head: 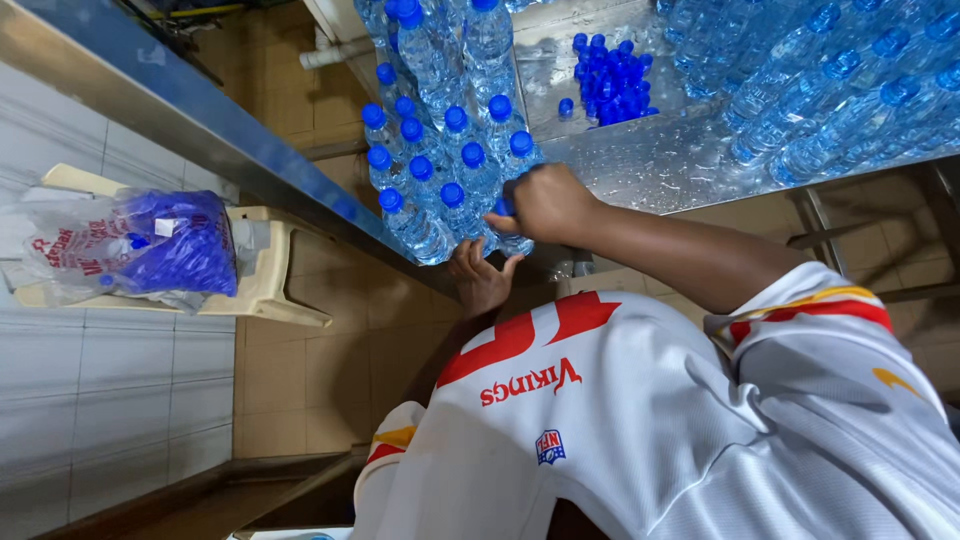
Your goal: The person repeatedly picks up clear plastic water bottles from a metal tray and screws blue caps onto them by hand. The capped bottles are then placed back onto the tray among other filled bottles.
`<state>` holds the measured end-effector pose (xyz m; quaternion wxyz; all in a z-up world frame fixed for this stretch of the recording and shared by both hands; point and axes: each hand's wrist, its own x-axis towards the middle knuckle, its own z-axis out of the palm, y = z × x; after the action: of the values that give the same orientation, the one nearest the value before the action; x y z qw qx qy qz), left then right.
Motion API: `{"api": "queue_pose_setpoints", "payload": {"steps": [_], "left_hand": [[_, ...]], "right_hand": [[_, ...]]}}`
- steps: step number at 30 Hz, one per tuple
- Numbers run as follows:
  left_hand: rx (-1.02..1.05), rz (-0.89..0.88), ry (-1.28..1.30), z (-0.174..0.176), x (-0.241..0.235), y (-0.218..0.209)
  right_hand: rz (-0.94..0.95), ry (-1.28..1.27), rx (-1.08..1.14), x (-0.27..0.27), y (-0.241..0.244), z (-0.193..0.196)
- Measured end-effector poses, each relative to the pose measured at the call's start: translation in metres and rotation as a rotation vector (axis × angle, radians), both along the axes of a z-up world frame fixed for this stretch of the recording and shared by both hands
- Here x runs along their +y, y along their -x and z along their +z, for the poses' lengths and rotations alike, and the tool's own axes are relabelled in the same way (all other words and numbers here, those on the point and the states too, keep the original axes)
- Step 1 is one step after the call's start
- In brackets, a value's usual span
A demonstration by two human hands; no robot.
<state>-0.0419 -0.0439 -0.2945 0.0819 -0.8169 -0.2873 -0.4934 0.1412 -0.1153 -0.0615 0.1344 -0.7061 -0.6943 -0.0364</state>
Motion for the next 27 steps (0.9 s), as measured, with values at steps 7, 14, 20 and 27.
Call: {"api": "queue_pose_setpoints", "payload": {"steps": [7, 14, 20, 27], "left_hand": [[-0.007, -0.098, -0.034, -0.001, 0.025, 0.013], [0.059, 0.053, -0.055, -0.019, 0.036, 0.032], [-0.119, -0.129, 0.039, 0.017, 0.062, 0.078], [-0.156, -0.202, -0.174, 0.184, 0.076, 0.027]], "right_hand": [[0.004, 0.301, 0.455, -0.045, -0.031, -0.055], [-0.020, -0.028, 0.251, -0.081, -0.076, -0.178], [0.082, -0.162, 0.096, -0.085, -0.205, -0.180], [-0.178, -0.143, 0.155, 0.078, -0.301, -0.283]]}}
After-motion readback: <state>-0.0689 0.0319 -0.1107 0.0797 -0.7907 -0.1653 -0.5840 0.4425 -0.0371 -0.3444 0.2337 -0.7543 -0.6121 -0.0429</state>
